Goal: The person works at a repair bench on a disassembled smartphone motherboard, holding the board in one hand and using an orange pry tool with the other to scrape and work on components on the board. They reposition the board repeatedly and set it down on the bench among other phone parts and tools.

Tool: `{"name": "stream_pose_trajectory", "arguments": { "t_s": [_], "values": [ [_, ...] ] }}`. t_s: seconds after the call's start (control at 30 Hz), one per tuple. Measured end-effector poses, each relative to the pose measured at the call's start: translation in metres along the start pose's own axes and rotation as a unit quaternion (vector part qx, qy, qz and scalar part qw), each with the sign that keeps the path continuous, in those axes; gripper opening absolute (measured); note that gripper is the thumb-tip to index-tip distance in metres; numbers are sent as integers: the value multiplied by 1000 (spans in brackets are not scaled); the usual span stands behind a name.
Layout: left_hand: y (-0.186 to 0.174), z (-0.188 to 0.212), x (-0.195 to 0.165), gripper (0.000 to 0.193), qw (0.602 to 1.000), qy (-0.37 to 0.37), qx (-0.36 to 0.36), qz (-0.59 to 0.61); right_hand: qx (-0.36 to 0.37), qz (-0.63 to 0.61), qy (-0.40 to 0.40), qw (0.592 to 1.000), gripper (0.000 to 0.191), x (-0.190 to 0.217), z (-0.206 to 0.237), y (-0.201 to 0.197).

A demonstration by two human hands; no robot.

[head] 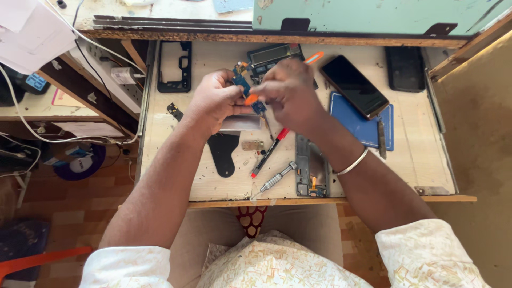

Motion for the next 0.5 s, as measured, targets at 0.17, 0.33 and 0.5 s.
{"name": "stream_pose_trajectory", "arguments": {
  "t_s": [0.17, 0.33, 0.5],
  "values": [
    [-2, 1, -1, 21, 1000, 3, -8, -10, -7, -1, 8, 1000, 32, -3, 1, -2],
    [-4, 2, -2, 20, 1000, 12, -22, -19, 0, -20, 7, 1000, 28, -3, 2, 0],
    [-5, 2, -3, 19, 999, 13, -35, -26, 12, -46, 19, 999, 26, -6, 2, 2]
  ]
}}
Point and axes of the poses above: each hand's wrist, its own z-axis away from the middle knuckle, its own y-axis out of the palm, x = y × z, the point moved 8 cm from there along -z, towards the middle knuckle, and after that the axes turned 6 degrees about -y, right-handed, at the moved point
